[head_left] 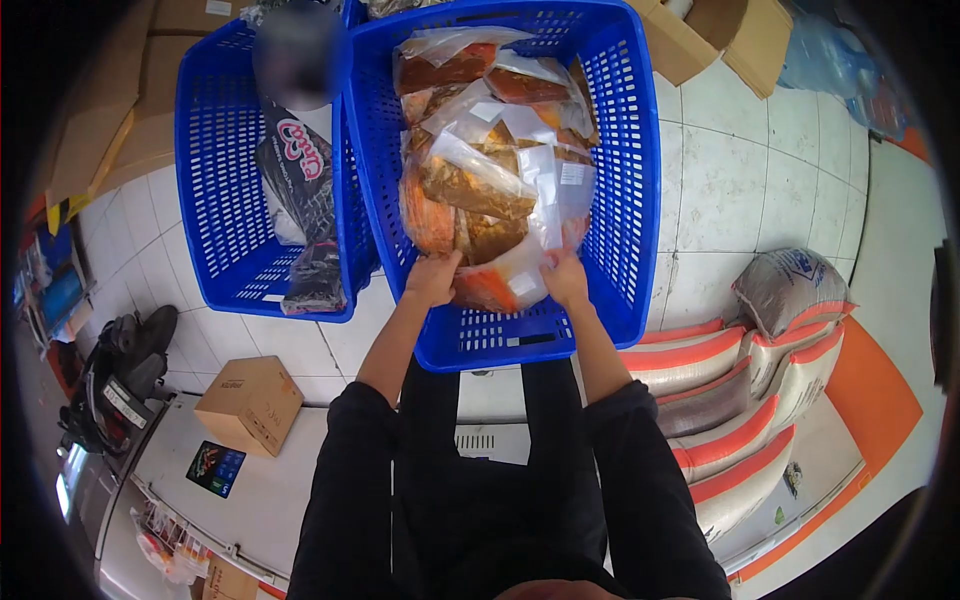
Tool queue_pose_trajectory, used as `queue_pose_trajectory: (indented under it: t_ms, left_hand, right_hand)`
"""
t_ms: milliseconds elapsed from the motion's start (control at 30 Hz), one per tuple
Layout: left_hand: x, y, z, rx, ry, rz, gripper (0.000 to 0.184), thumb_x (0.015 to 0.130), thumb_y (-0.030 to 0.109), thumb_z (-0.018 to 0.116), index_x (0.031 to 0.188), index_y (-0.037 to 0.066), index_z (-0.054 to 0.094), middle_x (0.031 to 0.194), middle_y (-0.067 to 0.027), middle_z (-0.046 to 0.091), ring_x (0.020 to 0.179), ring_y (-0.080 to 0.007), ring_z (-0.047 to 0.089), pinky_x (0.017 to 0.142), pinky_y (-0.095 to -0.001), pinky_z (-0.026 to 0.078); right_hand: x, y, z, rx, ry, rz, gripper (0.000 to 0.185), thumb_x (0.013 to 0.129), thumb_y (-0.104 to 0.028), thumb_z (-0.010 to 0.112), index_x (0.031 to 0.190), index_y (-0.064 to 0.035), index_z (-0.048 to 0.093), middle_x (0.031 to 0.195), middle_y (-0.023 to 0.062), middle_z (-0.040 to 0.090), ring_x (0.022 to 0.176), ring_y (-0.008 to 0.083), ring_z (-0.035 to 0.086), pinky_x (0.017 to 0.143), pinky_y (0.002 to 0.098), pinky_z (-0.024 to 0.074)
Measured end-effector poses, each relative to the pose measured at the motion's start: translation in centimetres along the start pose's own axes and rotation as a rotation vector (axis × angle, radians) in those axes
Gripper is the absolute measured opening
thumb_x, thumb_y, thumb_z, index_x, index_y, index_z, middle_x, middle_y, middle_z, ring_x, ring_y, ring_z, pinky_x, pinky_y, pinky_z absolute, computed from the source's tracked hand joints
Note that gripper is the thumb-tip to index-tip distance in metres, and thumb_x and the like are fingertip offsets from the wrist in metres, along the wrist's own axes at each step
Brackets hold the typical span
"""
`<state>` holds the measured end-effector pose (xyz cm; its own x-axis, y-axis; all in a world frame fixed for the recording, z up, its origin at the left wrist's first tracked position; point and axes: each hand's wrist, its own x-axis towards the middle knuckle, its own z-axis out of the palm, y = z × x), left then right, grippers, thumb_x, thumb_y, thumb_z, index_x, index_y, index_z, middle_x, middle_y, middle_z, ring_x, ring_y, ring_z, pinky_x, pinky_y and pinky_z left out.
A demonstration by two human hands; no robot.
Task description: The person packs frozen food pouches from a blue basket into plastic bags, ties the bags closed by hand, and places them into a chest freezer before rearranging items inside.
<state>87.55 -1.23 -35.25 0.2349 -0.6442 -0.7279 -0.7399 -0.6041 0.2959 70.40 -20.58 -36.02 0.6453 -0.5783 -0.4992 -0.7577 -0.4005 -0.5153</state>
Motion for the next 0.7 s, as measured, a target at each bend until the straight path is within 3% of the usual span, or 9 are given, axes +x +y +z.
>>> queue_pose_trajectory:
  t_ms: [33, 200, 233, 267, 333, 367, 500, 633, 700]
  left_hand:
    - [-0.2, 0.2, -0.3, -0.008, -0.002, -0.002, 0.054, 0.058, 0.026, 0.077, 0.103, 0.012, 0.050, 0.103, -0.0078, 0.059, 0.101, -0.0254, 0.054, 0.084, -0.0384, 0.040]
    - [-1.2, 1.2, 0.3, 0.047, -0.006, 0.246, 0.038, 0.062, 0.026, 0.073, 0.094, 0.012, 0.058, 0.095, -0.0048, 0.059, 0.098, -0.0236, 0.054, 0.083, -0.0384, 0.040]
    - [-1.8, 1.2, 1.0, 0.071, 0.126, 0.299, 0.029, 0.064, 0.024, 0.071, 0.087, 0.012, 0.060, 0.092, -0.0038, 0.058, 0.094, -0.0230, 0.056, 0.081, -0.0381, 0.043]
    - [-2.2, 1.1, 1.9, 0.069, 0.129, 0.291, 0.029, 0.064, 0.024, 0.071, 0.087, 0.012, 0.060, 0.092, -0.0038, 0.058, 0.094, -0.0230, 0.056, 0.081, -0.0381, 0.043]
    - [-2.8, 1.2, 3.1, -0.107, 0.098, 0.208, 0.022, 0.067, 0.021, 0.068, 0.086, 0.012, 0.060, 0.092, -0.0043, 0.057, 0.090, -0.0224, 0.058, 0.074, -0.0365, 0.047]
    - [-3.5, 1.5, 2.4, -0.085, 0.146, 0.255, 0.018, 0.068, 0.019, 0.065, 0.084, 0.010, 0.060, 0.091, -0.0052, 0.058, 0.084, -0.0226, 0.060, 0.069, -0.0345, 0.050]
    - [-4.8, 2.7, 1.6, -0.037, 0.089, 0.281, 0.018, 0.067, 0.016, 0.064, 0.083, 0.008, 0.061, 0.089, -0.0070, 0.059, 0.081, -0.0228, 0.061, 0.068, -0.0346, 0.050]
    - [-5.7, 3.4, 2.1, 0.000, 0.059, 0.240, 0.016, 0.067, 0.013, 0.063, 0.081, 0.006, 0.062, 0.088, -0.0088, 0.059, 0.079, -0.0225, 0.062, 0.067, -0.0344, 0.051]
    - [-6.0, 3.8, 2.0, -0.015, -0.001, 0.187, 0.017, 0.068, 0.014, 0.062, 0.082, 0.005, 0.063, 0.091, -0.0102, 0.059, 0.082, -0.0223, 0.061, 0.071, -0.0356, 0.050]
  right_hand:
    - [1.1, 0.0, 0.8, -0.097, 0.187, -0.128, 0.029, 0.072, -0.015, 0.061, 0.099, -0.0075, 0.059, 0.104, 0.0162, 0.056, 0.097, 0.0338, 0.052, 0.084, 0.0404, 0.0431]
    - [5.3, -8.0, -1.9, -0.005, 0.059, 0.080, 0.027, 0.072, -0.017, 0.061, 0.098, -0.0077, 0.059, 0.109, 0.0158, 0.054, 0.102, 0.0358, 0.050, 0.085, 0.0405, 0.0429]
    - [5.6, -8.9, -1.9, 0.019, 0.016, 0.100, 0.028, 0.072, -0.017, 0.061, 0.098, -0.0078, 0.058, 0.108, 0.0159, 0.055, 0.101, 0.0353, 0.051, 0.085, 0.0401, 0.0430]
    - [5.5, -8.6, -0.7, 0.019, 0.012, 0.092, 0.028, 0.072, -0.017, 0.061, 0.098, -0.0078, 0.058, 0.108, 0.0159, 0.055, 0.101, 0.0353, 0.051, 0.085, 0.0401, 0.0430]
    - [4.8, -7.7, 1.6, 0.143, -0.001, 0.000, 0.028, 0.075, -0.020, 0.060, 0.098, -0.0047, 0.059, 0.098, 0.0169, 0.061, 0.090, 0.0328, 0.058, 0.081, 0.0377, 0.0448]
    - [3.8, -7.7, 1.9, 0.188, -0.112, 0.057, 0.030, 0.077, -0.024, 0.059, 0.100, -0.0050, 0.060, 0.092, 0.0181, 0.062, 0.087, 0.0322, 0.059, 0.078, 0.0380, 0.0464]
    - [-1.5, -7.3, 2.0, -0.193, -0.433, 0.068, 0.035, 0.077, -0.032, 0.058, 0.101, -0.0071, 0.061, 0.096, 0.0186, 0.062, 0.088, 0.0324, 0.060, 0.079, 0.0390, 0.0463]
    - [-5.7, -6.3, 0.6, -0.392, -0.535, 0.019, 0.032, 0.078, -0.029, 0.059, 0.099, -0.0049, 0.061, 0.092, 0.0162, 0.063, 0.084, 0.0283, 0.062, 0.077, 0.0366, 0.0469]
    - [-7.7, -1.2, 2.2, 0.221, -0.198, 0.167, 0.024, 0.081, -0.020, 0.057, 0.096, -0.0016, 0.061, 0.087, 0.0124, 0.064, 0.080, 0.0211, 0.062, 0.074, 0.0319, 0.0471]
